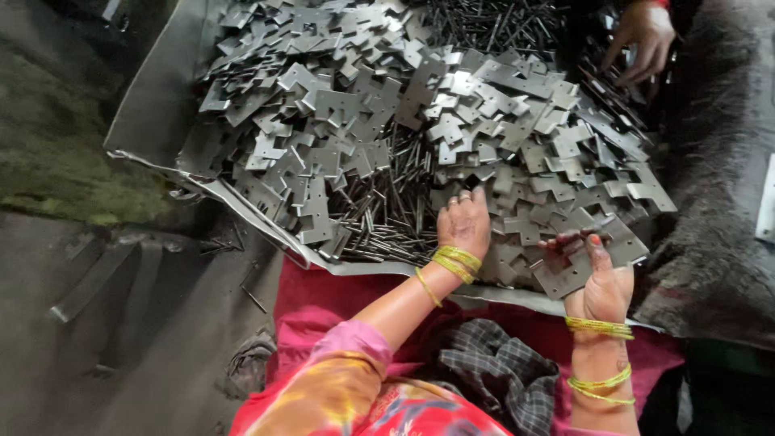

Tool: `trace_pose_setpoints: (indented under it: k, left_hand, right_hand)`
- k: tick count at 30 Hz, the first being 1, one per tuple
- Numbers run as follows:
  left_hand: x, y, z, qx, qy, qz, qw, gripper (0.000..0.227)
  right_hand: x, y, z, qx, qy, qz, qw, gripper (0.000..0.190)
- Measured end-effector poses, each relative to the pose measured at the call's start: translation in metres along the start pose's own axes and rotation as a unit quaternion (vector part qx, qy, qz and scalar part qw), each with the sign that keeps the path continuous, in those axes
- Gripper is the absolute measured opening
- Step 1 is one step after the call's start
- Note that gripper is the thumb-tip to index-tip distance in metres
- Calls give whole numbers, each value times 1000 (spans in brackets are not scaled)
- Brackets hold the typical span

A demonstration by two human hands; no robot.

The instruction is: The person sits on the floor and repeatedly picks up small metal brackets and pins from a large bin, inserts the pins into the brackets, and places the assembled units back into the bin. The process is continuous and repetitive, with no visible final destination or count of completed units.

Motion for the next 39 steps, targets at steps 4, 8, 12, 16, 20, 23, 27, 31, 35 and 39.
trace_pose_setpoints:
  k: [4, 8, 12, 16, 20, 23, 27, 31, 35, 39]
  left_hand:
    - [11, 29, -1, 41, -111, 39, 992, 24]
    - [27, 34, -22, 97, -160, 56, 981, 20]
    - [58, 50, -26, 264, -226, 154, 925, 48]
    - [95, 65, -15, 260, -266, 355, 858, 41]
    - [145, 34, -20, 255, -308, 468, 788, 33]
    - [174, -49, -33, 215, -213, 318, 898, 26]
    - [148, -133, -48, 230, -55, 207, 949, 20]
    - [65, -118, -54, 328, 109, 191, 919, 26]
    - [35, -82, -48, 141, 131, 241, 951, 33]
    - [73, -70, 4, -34, -20, 400, 916, 46]
  right_hand:
    - [-15, -23, 8, -33, 6, -61, 998, 13]
    - [-56, -29, -2, -104, 103, -183, 972, 16]
    - [-86, -31, 1, -152, 136, -144, 968, 22]
    - [-98, -30, 6, -101, 150, -67, 981, 15]
    - [-116, -24, -9, -82, 159, -4, 984, 18]
    - [-132, -3, -27, -49, 171, 41, 983, 21]
    - [-144, 42, -30, 44, 205, 79, 975, 29]
    - [-148, 72, -17, 30, 306, -41, 951, 57]
    - [-148, 61, -13, -4, 303, -144, 942, 57]
    - [-159, 44, -25, 11, 185, -12, 983, 31]
Point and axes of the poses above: each hand's wrist, its own z-axis away from the middle knuckle, its own y-axis out of the palm, x = y × z, the point moved 5 cm from there along -z, towards the middle knuckle, and after that the axes turned 3 degrees about -z, right-handed, at the moved point
